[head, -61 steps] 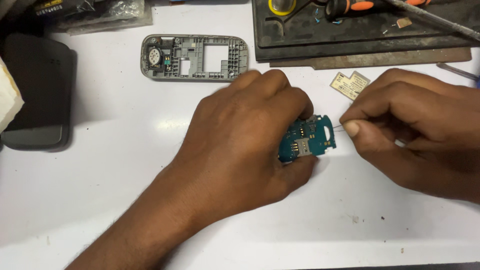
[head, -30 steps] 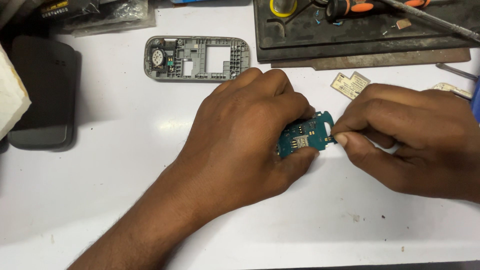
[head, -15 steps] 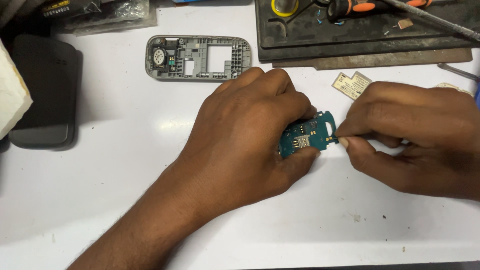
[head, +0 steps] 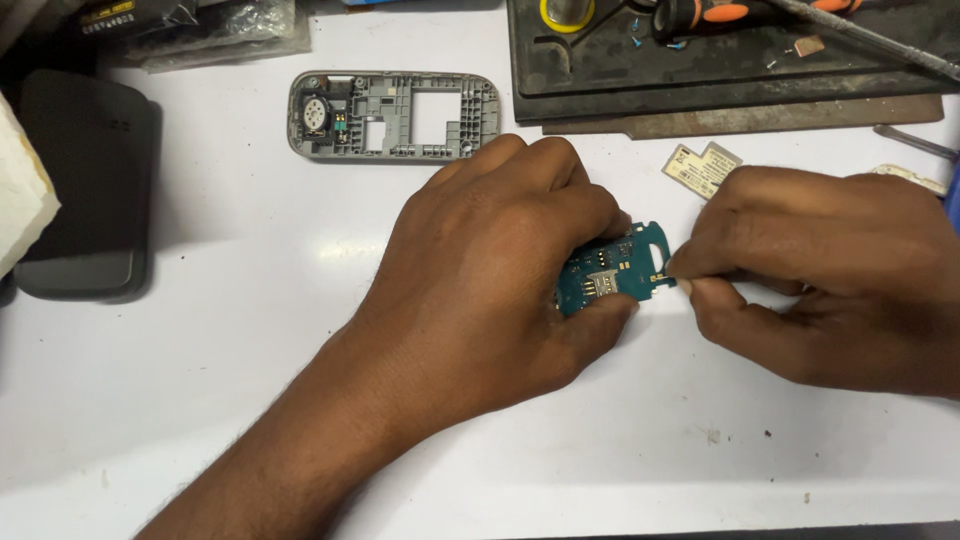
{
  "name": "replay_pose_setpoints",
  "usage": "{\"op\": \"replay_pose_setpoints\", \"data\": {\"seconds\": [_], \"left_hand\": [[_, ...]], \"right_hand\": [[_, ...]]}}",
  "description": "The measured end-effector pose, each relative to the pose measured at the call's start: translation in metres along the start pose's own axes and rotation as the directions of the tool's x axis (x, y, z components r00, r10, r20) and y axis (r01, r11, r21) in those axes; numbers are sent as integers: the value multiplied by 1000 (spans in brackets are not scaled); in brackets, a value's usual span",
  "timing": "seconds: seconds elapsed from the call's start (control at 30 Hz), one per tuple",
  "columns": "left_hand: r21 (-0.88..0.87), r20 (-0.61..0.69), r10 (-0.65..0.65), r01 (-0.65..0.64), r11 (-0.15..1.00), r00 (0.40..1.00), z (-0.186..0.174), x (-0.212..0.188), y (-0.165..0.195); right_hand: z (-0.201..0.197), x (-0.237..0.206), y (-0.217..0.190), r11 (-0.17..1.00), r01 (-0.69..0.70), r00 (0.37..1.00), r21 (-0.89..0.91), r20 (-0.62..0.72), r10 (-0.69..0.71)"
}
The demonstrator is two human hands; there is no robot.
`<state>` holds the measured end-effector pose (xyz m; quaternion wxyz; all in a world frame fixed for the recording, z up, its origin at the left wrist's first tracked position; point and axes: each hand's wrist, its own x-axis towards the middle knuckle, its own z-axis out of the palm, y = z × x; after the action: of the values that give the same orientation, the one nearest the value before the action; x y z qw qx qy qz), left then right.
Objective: The person holds a small green circuit board and uses a soldering iron to apply heat to a connector area. They then flip the board and use a small brush to clean the back side. The person continues to apply heat with the soldering iron to the same connector area.
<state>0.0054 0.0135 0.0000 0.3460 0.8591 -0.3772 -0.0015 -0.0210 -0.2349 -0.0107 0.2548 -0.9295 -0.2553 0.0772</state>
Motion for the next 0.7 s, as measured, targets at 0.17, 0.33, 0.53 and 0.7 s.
{"op": "replay_pose_setpoints", "data": {"seconds": [0.17,0.33,0.53,0.7], "left_hand": [[6,-4,1,-1,1000,1000,0,0,0],[3,5,-6,6,1000,1000,0,1,0],[-2,-4,3,-3,1000,1000,0,0,0],[-5,-16,10,-10,1000,1000,0,-1,0]], "right_hand": [[-1,0,2,999,28,999,27,17,-28],[2,0,2,999,45,999,22,-19,-44],[3,-1,2,1000,12,1000,-25,-15,-13],[2,0,1,1000,-5,1000,-22,18,6]]}}
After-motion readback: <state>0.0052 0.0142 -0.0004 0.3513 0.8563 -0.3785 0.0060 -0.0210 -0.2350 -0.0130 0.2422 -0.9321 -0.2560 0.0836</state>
